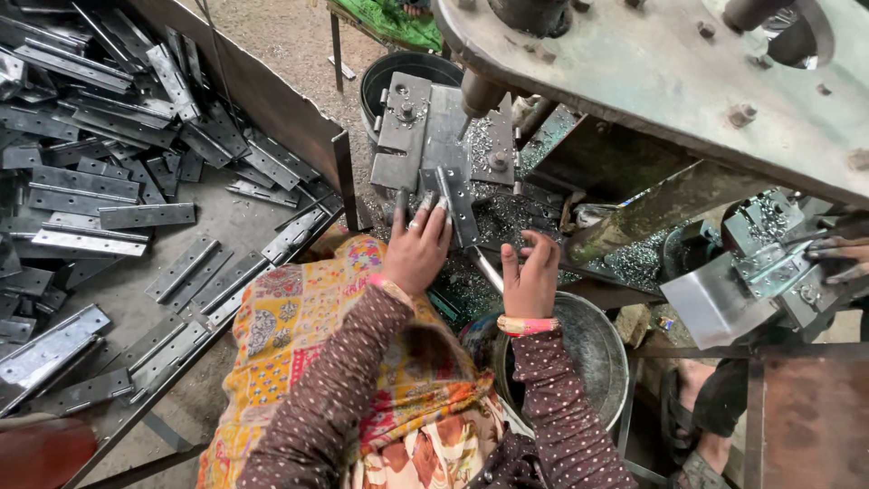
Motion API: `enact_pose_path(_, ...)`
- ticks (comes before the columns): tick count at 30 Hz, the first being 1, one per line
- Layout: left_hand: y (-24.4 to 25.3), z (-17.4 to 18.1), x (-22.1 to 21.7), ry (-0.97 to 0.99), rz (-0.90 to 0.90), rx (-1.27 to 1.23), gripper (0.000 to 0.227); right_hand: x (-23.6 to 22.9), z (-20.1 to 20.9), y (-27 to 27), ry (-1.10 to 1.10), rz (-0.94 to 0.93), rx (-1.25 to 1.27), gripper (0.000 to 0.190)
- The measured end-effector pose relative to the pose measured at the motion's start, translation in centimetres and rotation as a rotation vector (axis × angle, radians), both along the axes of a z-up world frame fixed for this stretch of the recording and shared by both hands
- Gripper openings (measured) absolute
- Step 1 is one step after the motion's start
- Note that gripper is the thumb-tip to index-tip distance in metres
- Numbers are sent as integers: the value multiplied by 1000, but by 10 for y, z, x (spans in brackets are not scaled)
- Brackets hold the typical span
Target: The person operates a manual press machine to process metal strips. They repeatedly pick up a metal strip, place it into the machine's die, and pull a lever to activate the press. After each cycle, they remove the processed strip and place it into a pile.
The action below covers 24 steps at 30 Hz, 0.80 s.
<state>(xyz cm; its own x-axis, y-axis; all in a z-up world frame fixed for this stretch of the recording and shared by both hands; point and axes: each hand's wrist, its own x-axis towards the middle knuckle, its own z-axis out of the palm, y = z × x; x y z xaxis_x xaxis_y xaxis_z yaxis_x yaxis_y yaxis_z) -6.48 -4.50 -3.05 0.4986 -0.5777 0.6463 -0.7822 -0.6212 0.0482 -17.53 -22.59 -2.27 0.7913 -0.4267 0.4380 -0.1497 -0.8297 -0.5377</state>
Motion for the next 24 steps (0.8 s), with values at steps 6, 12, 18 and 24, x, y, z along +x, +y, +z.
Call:
enact_pose_path(6, -14, 29, 29, 189, -198, -341, 6, 0, 3, 4, -13, -78, 44, 59)
enact_pose_path(12, -48, 27, 59, 58, 163, 155, 31, -1, -1, 0, -14, -25, 64, 62)
enact_pose_path(18, -42, -17, 62, 294, 304, 155, 48, -1, 4, 4, 8, -1, 117, 66)
enact_pose_path(24, -40, -2, 45, 405, 239, 201, 37, 2, 4, 3, 168, -20, -17, 62)
